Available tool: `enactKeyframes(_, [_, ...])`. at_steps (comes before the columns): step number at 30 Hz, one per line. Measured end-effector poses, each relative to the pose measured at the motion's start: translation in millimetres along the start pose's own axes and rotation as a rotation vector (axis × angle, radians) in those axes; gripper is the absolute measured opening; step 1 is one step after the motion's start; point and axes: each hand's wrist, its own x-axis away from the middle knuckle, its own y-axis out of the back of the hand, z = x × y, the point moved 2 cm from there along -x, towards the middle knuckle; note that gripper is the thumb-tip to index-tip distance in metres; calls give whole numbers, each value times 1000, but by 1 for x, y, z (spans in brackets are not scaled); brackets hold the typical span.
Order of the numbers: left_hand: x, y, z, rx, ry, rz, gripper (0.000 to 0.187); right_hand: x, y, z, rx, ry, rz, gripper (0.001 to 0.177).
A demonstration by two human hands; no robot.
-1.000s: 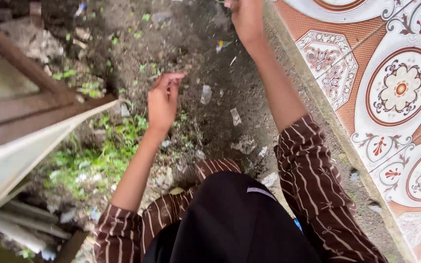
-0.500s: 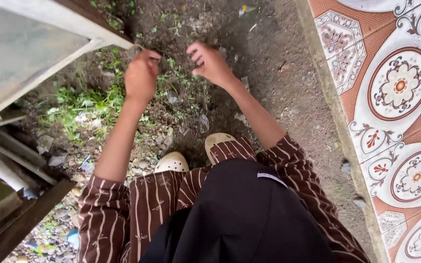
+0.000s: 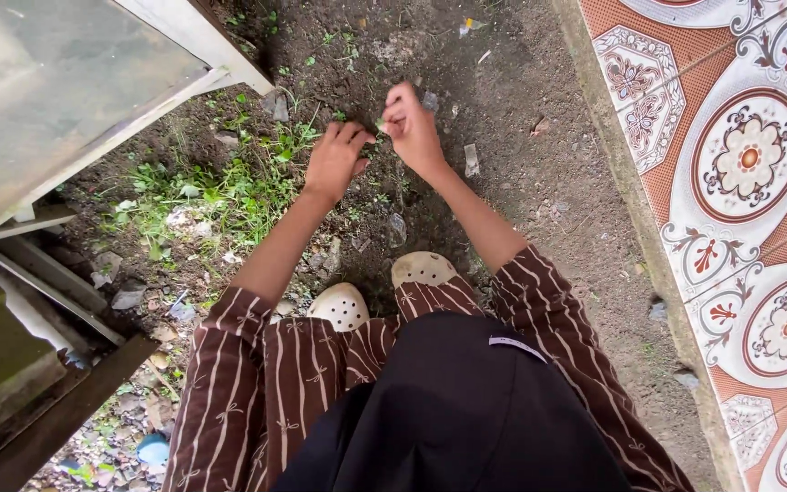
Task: Weeding and clearing small debris from a dirt patch by hand
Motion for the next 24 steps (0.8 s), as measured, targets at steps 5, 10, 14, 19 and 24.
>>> enactKeyframes(5, [-3,5,5,96,23,-81,19,-12,16,11,-90,-262,-59,29])
enactKeyframes(10, [17,30,7,382,90,-143,9,-31,4,-12,-214,-345,-108,31])
enactKeyframes(14, [53,70,20,531,178,-281,15,-54,-19,-27,53,-228,-135,37])
enactKeyframes(19, [88,61,70,338,358,-491,11,-64,-43,-42,211,-98,-69,42])
enactKeyframes(24, [103,53,88,295,523,-523,14,-89,-60,-14,-37,-138,-143,46])
